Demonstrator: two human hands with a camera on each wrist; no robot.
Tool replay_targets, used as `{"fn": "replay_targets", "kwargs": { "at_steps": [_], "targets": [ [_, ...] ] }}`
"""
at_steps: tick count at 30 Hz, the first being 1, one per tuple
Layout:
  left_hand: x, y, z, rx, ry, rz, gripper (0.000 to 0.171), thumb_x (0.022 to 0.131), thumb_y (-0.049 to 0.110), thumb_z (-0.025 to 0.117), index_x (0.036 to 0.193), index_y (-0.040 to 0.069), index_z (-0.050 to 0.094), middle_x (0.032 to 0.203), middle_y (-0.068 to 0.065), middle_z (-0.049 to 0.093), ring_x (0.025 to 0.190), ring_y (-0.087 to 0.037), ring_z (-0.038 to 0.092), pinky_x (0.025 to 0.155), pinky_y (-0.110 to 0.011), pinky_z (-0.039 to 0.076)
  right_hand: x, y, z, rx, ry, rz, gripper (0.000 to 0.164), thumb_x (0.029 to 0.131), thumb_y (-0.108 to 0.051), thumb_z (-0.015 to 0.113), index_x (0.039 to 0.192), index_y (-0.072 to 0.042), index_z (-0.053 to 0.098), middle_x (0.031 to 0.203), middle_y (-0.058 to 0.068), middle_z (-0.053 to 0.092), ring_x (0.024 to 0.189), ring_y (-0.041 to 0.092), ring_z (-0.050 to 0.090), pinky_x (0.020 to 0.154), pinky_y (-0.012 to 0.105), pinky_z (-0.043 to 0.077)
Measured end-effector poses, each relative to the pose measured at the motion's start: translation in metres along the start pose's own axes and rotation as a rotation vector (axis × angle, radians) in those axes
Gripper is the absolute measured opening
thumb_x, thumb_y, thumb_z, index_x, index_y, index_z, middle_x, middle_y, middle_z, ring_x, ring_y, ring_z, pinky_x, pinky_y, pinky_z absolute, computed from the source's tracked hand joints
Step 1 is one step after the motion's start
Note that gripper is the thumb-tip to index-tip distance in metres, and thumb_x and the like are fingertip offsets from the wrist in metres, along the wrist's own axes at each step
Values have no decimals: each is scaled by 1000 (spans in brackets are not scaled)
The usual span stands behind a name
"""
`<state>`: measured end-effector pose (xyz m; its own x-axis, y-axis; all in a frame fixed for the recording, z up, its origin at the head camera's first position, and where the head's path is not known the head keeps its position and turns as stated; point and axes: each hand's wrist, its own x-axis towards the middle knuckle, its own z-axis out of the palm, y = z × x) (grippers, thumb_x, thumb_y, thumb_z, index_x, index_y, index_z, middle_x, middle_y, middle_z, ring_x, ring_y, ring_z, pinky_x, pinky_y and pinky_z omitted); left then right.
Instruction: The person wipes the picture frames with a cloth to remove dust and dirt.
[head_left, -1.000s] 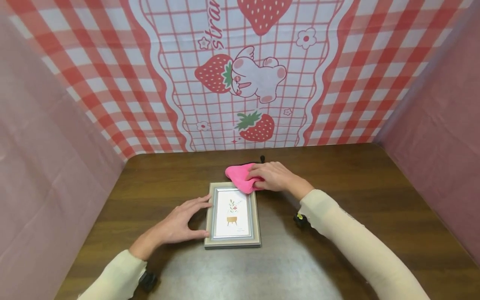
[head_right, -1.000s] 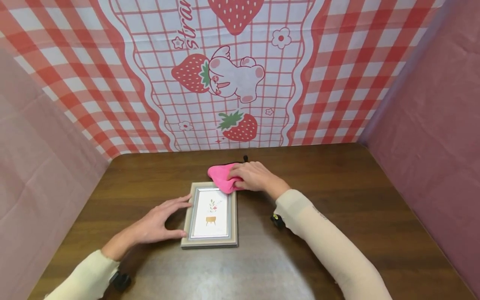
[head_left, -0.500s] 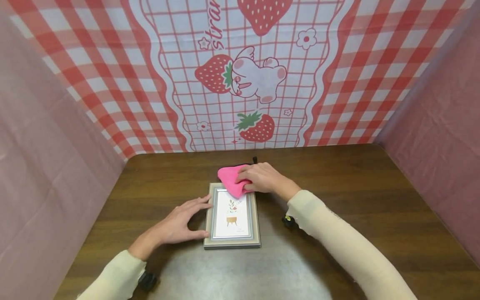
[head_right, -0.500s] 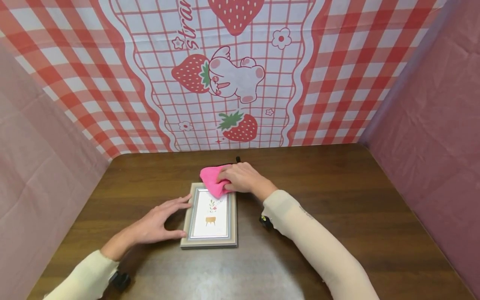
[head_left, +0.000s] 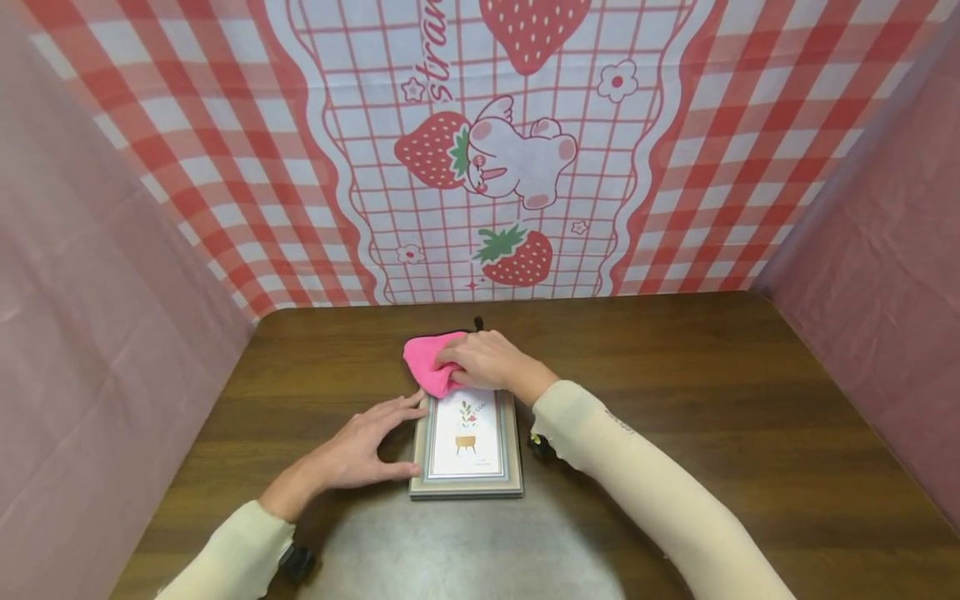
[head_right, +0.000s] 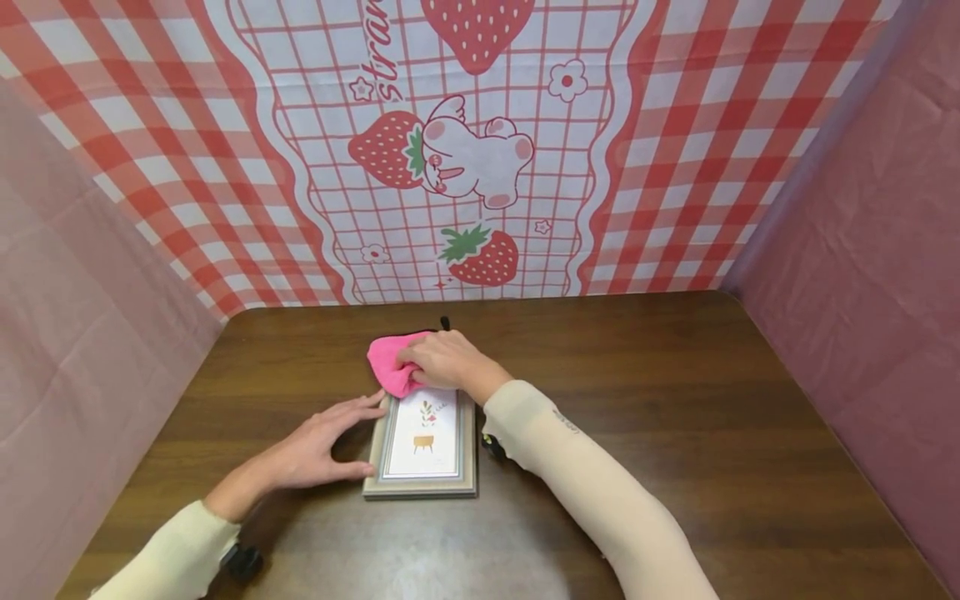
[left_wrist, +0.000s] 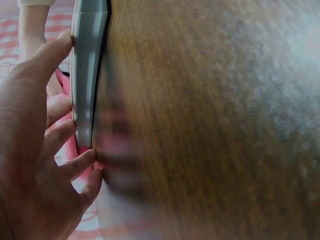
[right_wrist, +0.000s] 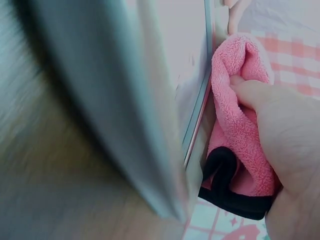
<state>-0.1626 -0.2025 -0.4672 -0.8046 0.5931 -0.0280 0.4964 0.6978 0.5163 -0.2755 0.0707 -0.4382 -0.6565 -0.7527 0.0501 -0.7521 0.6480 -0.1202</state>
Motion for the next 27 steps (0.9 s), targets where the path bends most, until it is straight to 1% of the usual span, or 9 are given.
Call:
{"fn": "replay_targets", "kwargs": {
  "at_steps": [4,8,12,13,15,17,20,24,27],
  "targets": [
    [-1,0,0,3,0,0,80,97,53,86,162,16,59,184,-12,41,164,-51,45,120,-87,39,6,-6,1,18,6,8,27,109,-23,72,135,-27,80,138,-2,83,99,21,78,77,40,63],
    [0,0,0,0,-10,-5,80,97,54,85,162,16,58,183,-13,41,165,-50,44,121,-87,38,6,-6,3,19,1,29,25,111,-27,72,135,-28,80,138,-3,82,95,19,76,71,34,58],
    [0,0,-1,0,-14,-11,81,97,54,86,162,15,59,183,-14,42,165,-49,44,123,-85,38,5,-4,3,27,4,30,26,110,-26,72,135,-28,80,137,-2,82,92,18,75,68,34,57],
    [0,0,-1,0,-14,-13,81,96,54,86,162,15,59,183,-15,42,165,-49,45,124,-84,38,4,-3,3,35,4,27,26,110,-25,72,135,-28,80,137,-2,83,92,18,75,69,34,57],
    [1,0,-1,2,-16,-16,82,96,54,86,162,15,59,183,-15,42,165,-48,45,125,-83,38,3,-2,2,49,2,23,27,110,-24,72,135,-28,80,137,-1,83,98,19,77,72,36,60],
    [1,0,-1,6,-17,-18,82,96,55,86,162,15,59,183,-14,42,165,-48,45,126,-81,39,1,1,1,65,-6,24,26,110,-25,72,135,-27,80,138,-2,83,106,19,79,78,38,62],
    [2,0,-1,11,-17,-19,83,96,56,86,162,15,59,182,-14,43,165,-46,46,127,-79,39,-4,6,0,80,-18,31,26,110,-25,72,135,-27,80,138,-3,83,111,19,79,84,40,63],
    [1,0,0,9,-14,-15,81,96,56,87,161,15,60,182,-13,44,165,-46,46,127,-78,39,-13,14,1,98,-23,35,25,110,-22,72,132,-27,81,135,-3,84,103,17,77,82,39,62],
    [0,1,-1,5,-10,-12,80,96,54,87,160,14,61,183,-11,43,165,-46,45,126,-80,39,-23,22,0,106,-25,32,23,110,-22,72,130,-26,81,132,-4,84,101,16,75,80,36,60]
  ]
}}
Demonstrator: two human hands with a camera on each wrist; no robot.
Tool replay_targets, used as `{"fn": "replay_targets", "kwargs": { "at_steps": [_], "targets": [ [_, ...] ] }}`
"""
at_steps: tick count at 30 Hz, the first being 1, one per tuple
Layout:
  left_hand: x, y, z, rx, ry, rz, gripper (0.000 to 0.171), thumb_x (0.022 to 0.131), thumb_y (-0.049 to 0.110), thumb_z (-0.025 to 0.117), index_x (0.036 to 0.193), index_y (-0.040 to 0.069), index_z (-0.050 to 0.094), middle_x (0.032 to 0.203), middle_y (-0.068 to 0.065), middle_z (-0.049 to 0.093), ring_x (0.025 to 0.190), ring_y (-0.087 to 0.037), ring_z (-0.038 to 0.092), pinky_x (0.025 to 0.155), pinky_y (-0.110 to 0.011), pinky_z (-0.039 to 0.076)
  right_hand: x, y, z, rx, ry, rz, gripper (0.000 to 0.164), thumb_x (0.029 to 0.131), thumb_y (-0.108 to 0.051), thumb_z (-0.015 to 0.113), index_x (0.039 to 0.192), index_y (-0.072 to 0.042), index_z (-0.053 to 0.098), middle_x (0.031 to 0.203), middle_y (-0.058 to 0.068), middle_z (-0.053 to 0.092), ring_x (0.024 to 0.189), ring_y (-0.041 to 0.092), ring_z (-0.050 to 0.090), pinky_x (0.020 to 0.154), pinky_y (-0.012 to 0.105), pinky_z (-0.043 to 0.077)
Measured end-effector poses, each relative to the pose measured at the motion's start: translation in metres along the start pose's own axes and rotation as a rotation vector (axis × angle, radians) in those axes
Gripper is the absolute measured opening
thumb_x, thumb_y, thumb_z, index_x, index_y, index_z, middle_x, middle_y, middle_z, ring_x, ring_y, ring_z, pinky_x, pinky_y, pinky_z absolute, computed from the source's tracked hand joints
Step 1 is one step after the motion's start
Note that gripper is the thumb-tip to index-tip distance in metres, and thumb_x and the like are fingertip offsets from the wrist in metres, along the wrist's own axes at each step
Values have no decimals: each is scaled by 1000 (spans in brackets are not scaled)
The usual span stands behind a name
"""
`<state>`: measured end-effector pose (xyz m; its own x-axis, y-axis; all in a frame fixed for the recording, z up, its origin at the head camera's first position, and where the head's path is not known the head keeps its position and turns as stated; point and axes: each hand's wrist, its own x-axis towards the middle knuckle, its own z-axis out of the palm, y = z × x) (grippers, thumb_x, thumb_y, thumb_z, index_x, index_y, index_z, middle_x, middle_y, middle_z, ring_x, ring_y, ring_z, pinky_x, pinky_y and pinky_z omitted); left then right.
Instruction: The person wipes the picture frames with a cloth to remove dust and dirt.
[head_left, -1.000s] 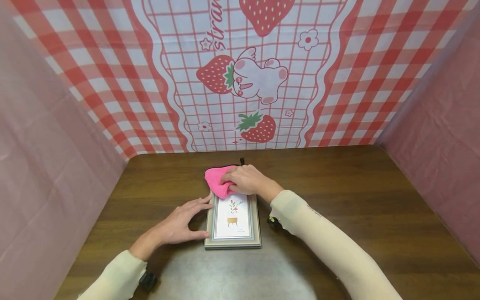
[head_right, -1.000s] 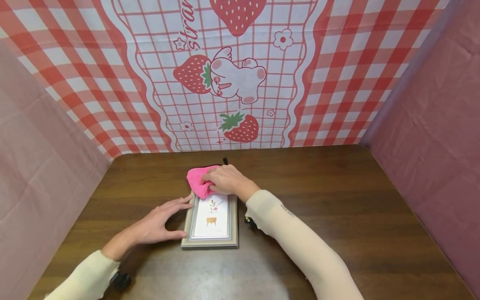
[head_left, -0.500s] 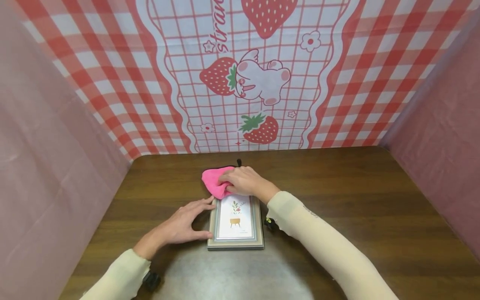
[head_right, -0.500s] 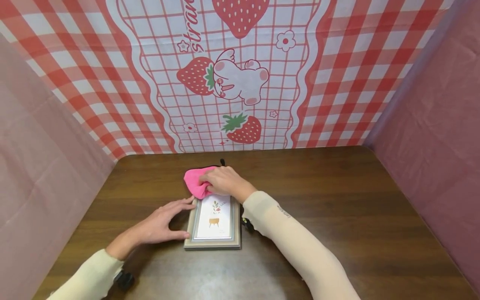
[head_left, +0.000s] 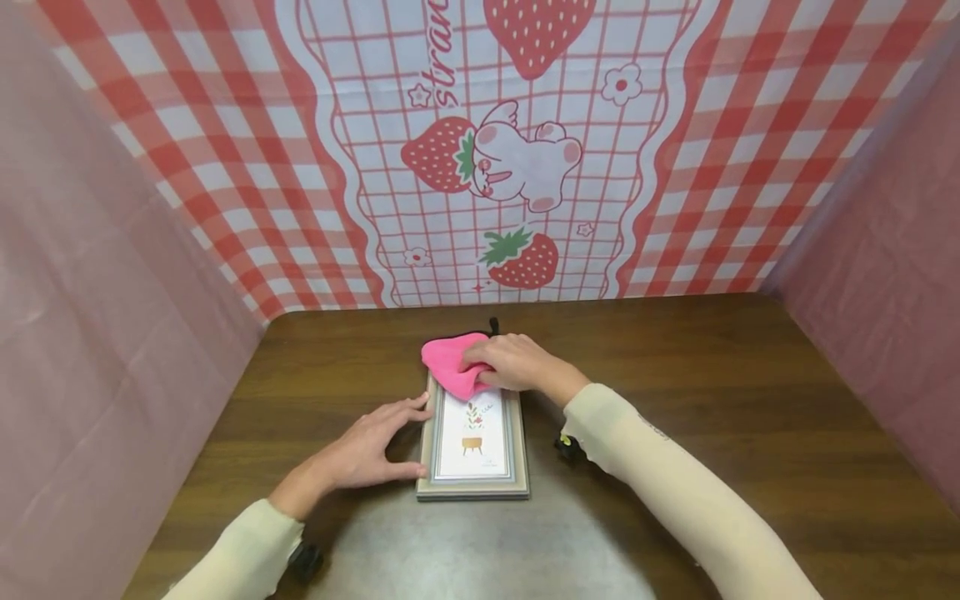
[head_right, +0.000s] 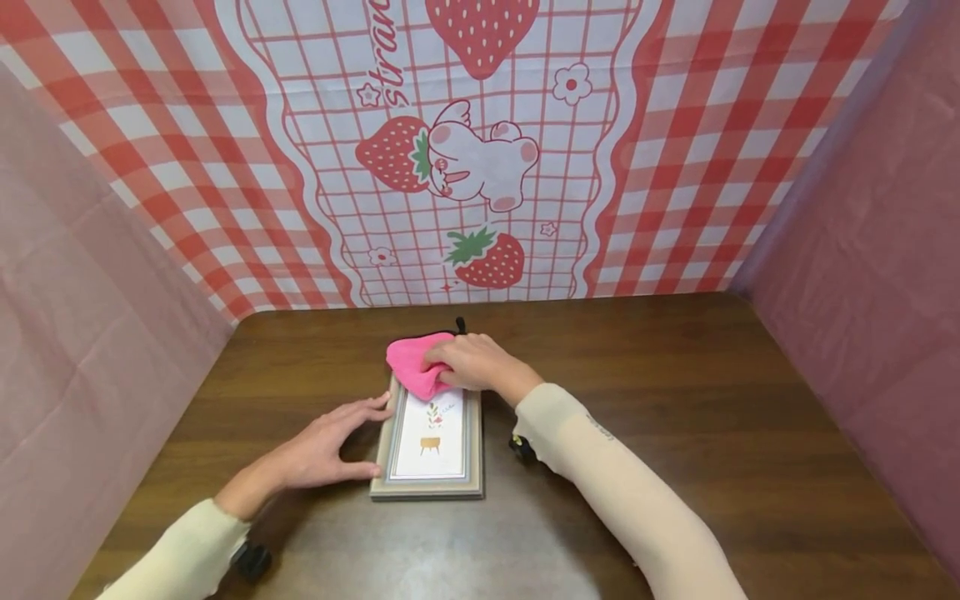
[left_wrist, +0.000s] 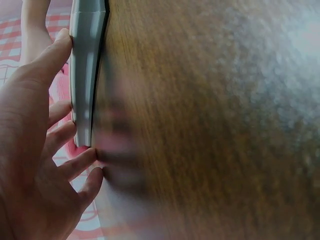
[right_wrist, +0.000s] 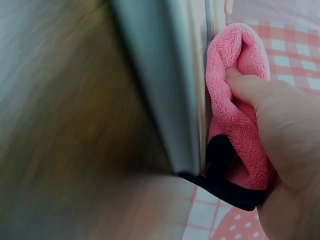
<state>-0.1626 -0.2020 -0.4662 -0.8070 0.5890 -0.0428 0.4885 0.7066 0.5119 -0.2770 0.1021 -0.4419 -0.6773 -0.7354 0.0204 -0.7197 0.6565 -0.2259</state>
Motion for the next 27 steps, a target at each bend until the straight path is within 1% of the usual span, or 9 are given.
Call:
{"fn": "replay_targets", "kwargs": {
  "at_steps": [5,8,10,13,17,19,24,27],
  "targets": [
    [-2,0,0,4,4,3,79,96,53,87,160,14,61,183,-10,43,164,-48,46,125,-81,39,-15,11,0,13,8,4,21,109,-22,74,129,-26,81,129,-4,84,103,16,74,80,34,57],
    [-2,1,0,9,6,3,80,96,53,87,160,14,61,183,-10,43,164,-47,46,125,-81,39,-25,16,-3,26,21,6,22,109,-19,74,129,-25,81,130,-3,83,107,18,74,83,37,59],
    [-2,1,-1,11,8,2,79,96,53,87,160,14,61,182,-10,44,165,-47,46,126,-80,40,-31,20,-5,35,17,16,22,109,-20,75,129,-24,81,132,-2,83,113,20,75,89,41,61],
    [-2,1,-1,14,14,7,78,96,52,87,159,14,61,182,-11,44,164,-46,47,126,-79,40,-36,25,-8,51,11,29,22,108,-21,77,129,-24,81,133,-1,82,114,20,74,91,42,61],
    [-2,0,-1,14,17,14,78,96,52,87,159,14,61,182,-12,45,164,-47,47,125,-80,41,-37,27,-7,54,12,32,20,108,-23,78,127,-24,81,132,-1,83,109,18,72,87,37,58],
    [-2,-1,0,13,17,17,78,96,53,87,158,15,62,182,-12,45,163,-48,47,125,-80,40,-36,27,-7,53,16,31,20,108,-22,78,127,-23,81,131,-1,83,107,18,71,87,37,58],
    [-1,-2,0,5,11,21,73,96,55,87,155,19,63,182,-11,44,163,-50,47,124,-82,40,-36,25,-8,48,27,21,18,106,-22,80,124,-23,81,126,0,84,103,18,71,86,38,59],
    [-1,-2,0,1,9,20,71,96,54,87,153,20,64,182,-11,44,163,-50,47,123,-83,40,-36,24,-8,40,25,23,18,105,-22,81,124,-23,81,126,-1,84,107,19,73,89,41,61]
  ]
}}
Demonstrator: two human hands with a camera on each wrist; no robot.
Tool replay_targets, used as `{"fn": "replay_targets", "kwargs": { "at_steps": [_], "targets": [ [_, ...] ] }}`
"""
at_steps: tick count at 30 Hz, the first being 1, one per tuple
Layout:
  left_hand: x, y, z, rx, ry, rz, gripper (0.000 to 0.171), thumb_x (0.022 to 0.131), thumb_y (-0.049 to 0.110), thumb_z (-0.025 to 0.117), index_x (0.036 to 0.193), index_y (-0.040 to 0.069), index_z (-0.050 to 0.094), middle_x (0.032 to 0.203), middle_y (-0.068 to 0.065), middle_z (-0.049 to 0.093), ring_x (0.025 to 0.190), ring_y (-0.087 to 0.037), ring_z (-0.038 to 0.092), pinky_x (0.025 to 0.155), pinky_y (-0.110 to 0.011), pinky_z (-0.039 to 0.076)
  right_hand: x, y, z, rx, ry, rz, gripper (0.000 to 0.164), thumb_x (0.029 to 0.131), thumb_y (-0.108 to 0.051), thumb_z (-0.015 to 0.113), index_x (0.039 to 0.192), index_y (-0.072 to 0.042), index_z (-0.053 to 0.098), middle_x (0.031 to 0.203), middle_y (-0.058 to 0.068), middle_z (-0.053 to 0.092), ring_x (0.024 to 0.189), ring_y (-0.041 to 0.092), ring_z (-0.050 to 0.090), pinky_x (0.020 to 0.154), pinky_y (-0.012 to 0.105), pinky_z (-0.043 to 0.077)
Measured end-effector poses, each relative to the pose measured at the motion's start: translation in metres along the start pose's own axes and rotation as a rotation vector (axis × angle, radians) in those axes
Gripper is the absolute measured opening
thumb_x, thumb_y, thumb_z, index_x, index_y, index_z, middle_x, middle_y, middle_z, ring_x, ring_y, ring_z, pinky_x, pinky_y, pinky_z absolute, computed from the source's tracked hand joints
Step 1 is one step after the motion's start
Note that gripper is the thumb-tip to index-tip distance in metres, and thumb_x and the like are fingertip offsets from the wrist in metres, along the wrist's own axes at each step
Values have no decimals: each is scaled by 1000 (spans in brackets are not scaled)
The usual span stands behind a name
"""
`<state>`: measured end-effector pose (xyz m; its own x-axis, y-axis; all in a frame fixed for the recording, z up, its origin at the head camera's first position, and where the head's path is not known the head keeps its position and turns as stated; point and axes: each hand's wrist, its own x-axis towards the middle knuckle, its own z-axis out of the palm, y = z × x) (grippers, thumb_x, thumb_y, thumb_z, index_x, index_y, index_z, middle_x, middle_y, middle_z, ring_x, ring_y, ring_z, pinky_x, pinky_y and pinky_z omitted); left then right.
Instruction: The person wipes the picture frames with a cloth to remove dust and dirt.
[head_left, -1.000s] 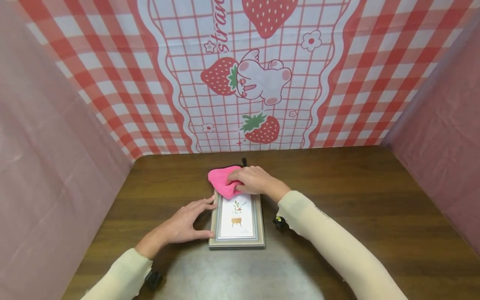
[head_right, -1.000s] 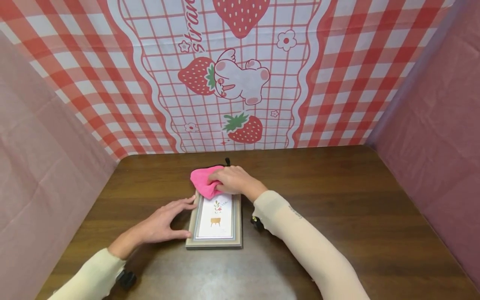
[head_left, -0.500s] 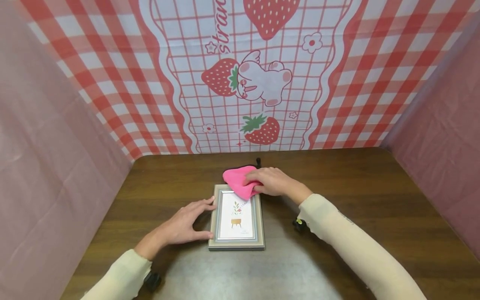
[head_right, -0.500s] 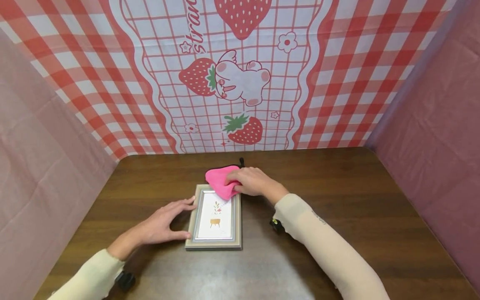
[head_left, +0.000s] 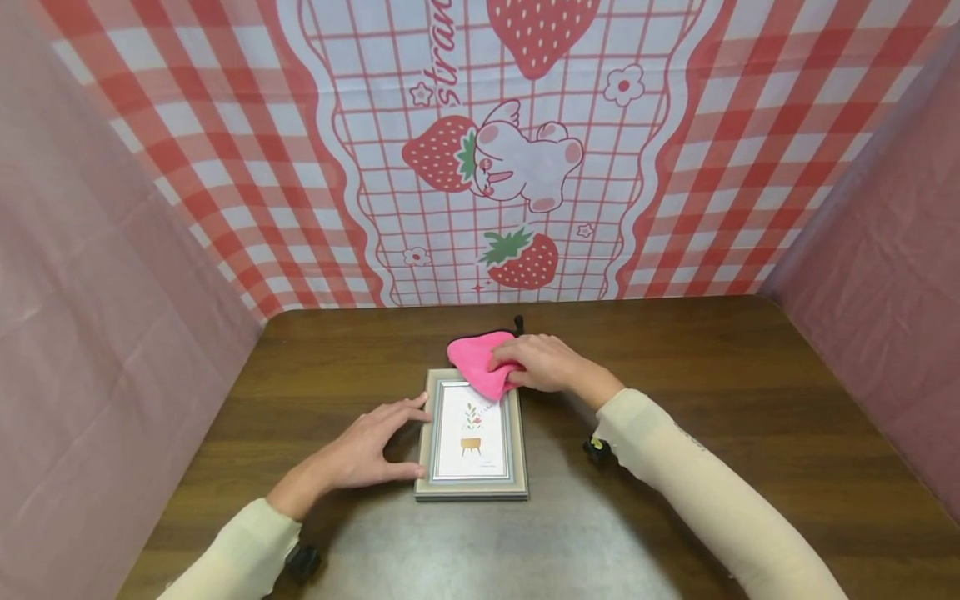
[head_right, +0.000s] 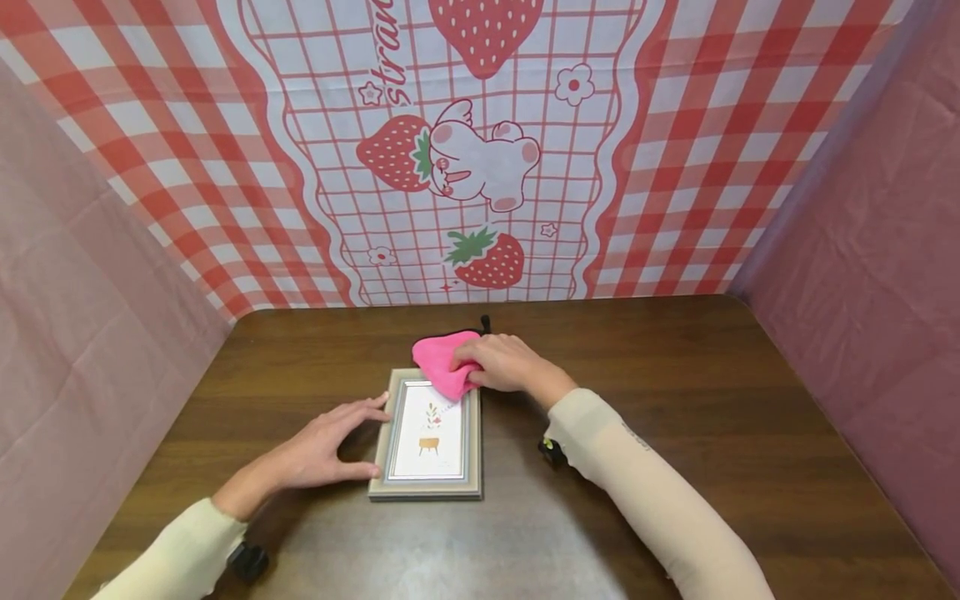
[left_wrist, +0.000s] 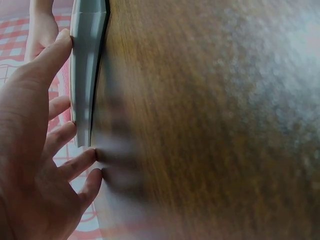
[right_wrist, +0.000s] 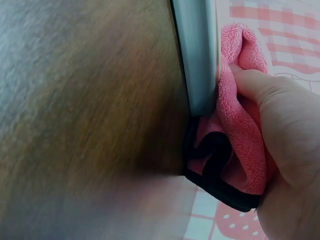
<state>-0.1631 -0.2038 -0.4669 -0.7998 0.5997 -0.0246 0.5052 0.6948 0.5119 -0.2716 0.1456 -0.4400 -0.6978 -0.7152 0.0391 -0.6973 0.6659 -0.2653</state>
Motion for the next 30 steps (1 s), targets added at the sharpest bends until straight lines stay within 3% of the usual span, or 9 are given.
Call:
{"fn": "replay_targets", "kwargs": {
  "at_steps": [5,12,23,30],
  "targets": [
    [0,1,-1,19,15,13,71,95,54,88,152,21,64,181,-10,46,162,-46,50,124,-78,43,3,-1,1,-13,-13,12,21,105,-19,79,126,-24,81,128,-1,83,116,23,74,95,45,61],
    [1,2,-1,22,10,12,72,95,56,87,153,21,64,182,-8,45,162,-44,50,125,-76,44,16,-8,5,-17,-6,-11,24,104,-17,77,126,-25,82,127,-2,84,110,20,73,91,42,60],
    [0,2,-1,8,0,1,72,95,55,88,154,21,64,184,-7,42,164,-43,48,127,-75,42,48,-36,12,-30,-43,2,25,107,-19,74,130,-27,81,134,-3,83,118,20,76,93,44,62],
    [3,1,-1,7,-14,-20,74,95,59,86,154,22,63,182,-8,44,164,-43,48,128,-76,41,61,-48,16,-4,-33,0,24,109,-20,73,130,-27,80,132,-4,83,111,18,74,89,40,60]
  ]
}}
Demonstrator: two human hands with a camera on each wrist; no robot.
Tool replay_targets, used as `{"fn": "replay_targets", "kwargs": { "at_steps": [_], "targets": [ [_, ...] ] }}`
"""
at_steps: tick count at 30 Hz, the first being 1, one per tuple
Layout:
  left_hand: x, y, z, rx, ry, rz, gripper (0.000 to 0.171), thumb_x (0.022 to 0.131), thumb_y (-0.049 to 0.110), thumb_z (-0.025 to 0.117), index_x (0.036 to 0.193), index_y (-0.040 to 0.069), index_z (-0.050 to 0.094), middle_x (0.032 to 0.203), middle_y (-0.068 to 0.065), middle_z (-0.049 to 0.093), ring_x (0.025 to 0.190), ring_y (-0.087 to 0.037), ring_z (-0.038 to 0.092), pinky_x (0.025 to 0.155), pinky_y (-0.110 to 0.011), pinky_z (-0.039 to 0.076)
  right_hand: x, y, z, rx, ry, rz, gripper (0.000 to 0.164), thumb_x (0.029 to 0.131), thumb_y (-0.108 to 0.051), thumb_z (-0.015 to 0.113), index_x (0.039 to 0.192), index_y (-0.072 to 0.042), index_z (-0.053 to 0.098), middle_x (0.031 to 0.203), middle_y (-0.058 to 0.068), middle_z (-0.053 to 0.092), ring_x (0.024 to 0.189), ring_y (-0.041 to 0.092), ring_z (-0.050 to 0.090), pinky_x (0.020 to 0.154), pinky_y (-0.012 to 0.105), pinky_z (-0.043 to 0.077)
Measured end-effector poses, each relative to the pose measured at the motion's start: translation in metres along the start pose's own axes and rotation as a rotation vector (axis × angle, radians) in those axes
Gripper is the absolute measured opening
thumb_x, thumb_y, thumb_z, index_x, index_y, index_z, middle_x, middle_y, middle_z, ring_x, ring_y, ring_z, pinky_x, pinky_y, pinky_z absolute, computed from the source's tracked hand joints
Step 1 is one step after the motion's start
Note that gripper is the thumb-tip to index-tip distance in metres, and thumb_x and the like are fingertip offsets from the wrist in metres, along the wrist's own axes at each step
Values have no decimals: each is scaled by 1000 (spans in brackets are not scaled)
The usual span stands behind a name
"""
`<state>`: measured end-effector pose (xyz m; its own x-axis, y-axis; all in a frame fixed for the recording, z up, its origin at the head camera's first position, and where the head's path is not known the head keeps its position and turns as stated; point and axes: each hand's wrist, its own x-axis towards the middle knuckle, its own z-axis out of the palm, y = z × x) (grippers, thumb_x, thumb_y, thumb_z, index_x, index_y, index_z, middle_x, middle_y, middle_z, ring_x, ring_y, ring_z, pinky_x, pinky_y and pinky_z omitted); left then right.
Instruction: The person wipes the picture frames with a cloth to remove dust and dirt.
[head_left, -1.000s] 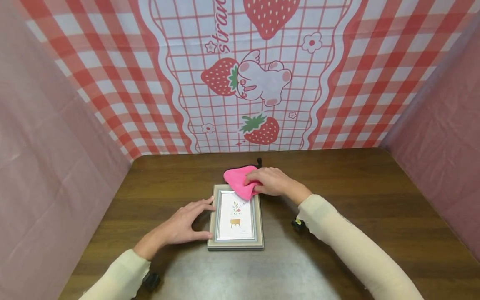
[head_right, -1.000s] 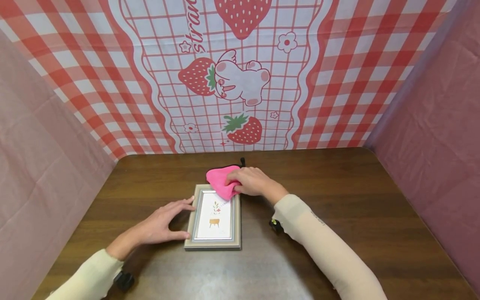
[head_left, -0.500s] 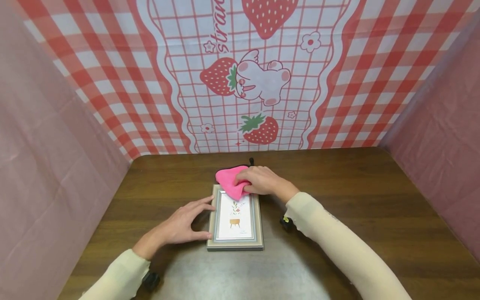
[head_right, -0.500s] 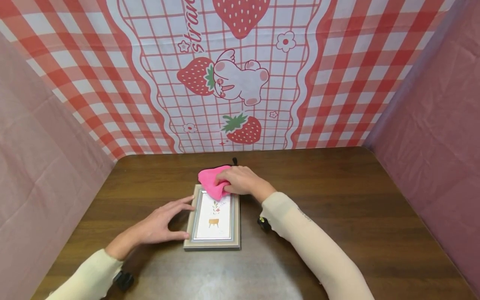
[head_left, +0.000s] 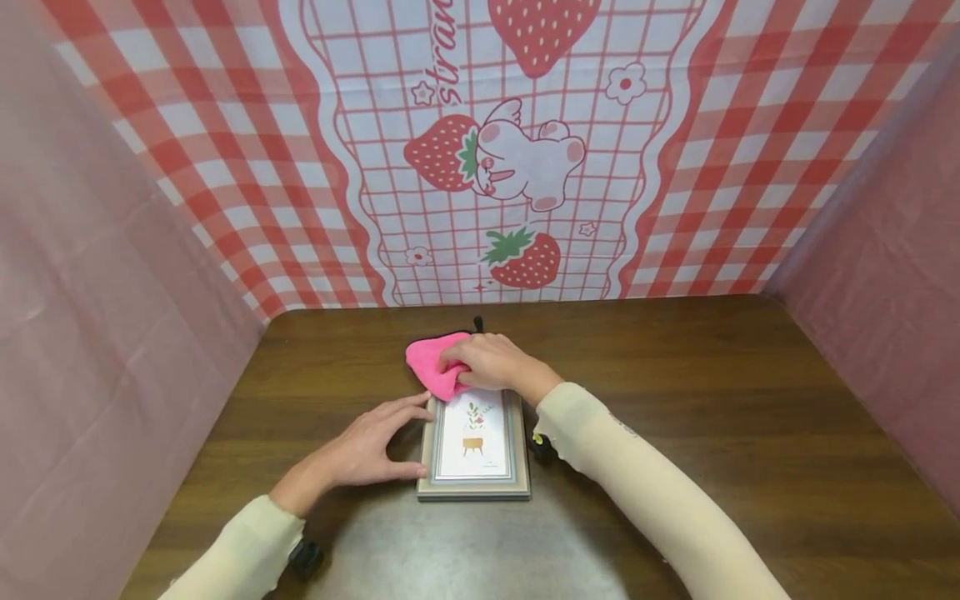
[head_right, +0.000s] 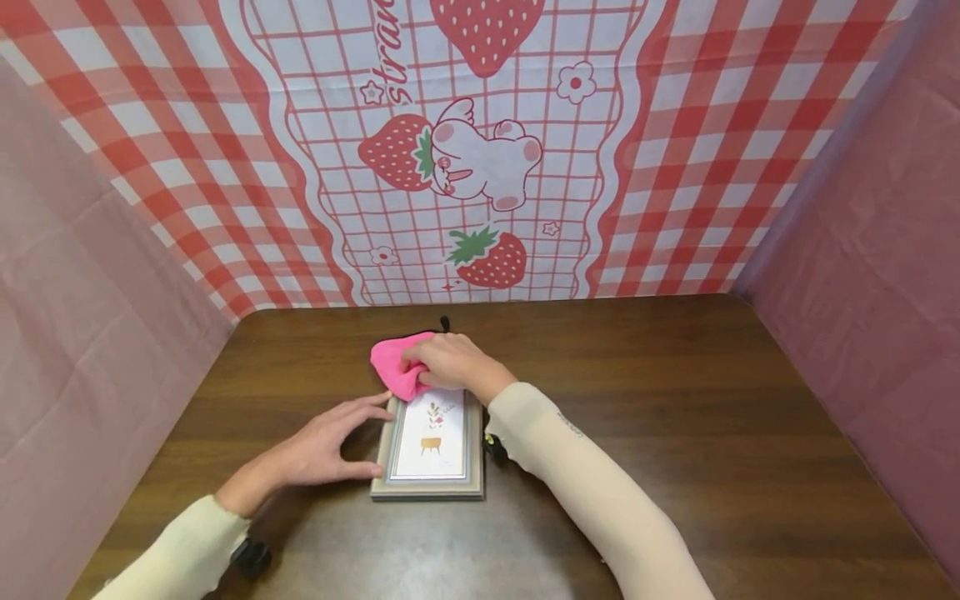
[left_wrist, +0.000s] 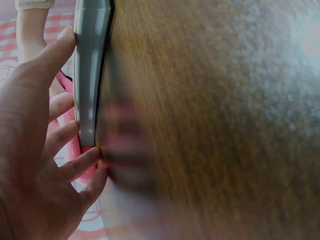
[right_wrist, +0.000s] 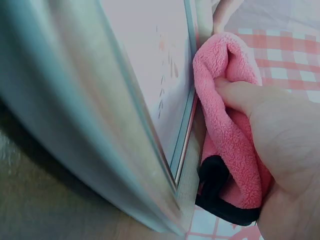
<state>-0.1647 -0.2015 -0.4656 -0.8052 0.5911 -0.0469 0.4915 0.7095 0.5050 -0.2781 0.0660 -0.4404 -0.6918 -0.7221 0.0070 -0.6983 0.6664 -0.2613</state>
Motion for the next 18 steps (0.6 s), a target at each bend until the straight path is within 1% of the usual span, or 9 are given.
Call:
{"fn": "replay_targets", "kwargs": {
  "at_steps": [6,12,18],
  "targets": [
    [0,-1,0,3,2,13,74,94,58,87,153,20,63,181,-11,46,162,-45,49,126,-77,41,0,-2,0,12,-10,17,23,109,-21,73,130,-27,81,135,-4,82,118,18,75,94,42,62],
    [0,-1,0,11,12,27,74,93,56,89,152,18,64,180,-13,46,160,-46,51,125,-77,42,0,-4,-2,-3,-31,28,29,104,-22,79,133,-26,79,134,-2,81,108,16,70,90,41,60],
    [2,1,-2,17,17,36,73,92,55,90,150,17,64,179,-13,48,159,-45,52,127,-73,44,-4,-5,-3,-16,-26,35,30,103,-22,82,133,-26,78,134,-2,81,109,16,71,90,41,61]
  ]
}}
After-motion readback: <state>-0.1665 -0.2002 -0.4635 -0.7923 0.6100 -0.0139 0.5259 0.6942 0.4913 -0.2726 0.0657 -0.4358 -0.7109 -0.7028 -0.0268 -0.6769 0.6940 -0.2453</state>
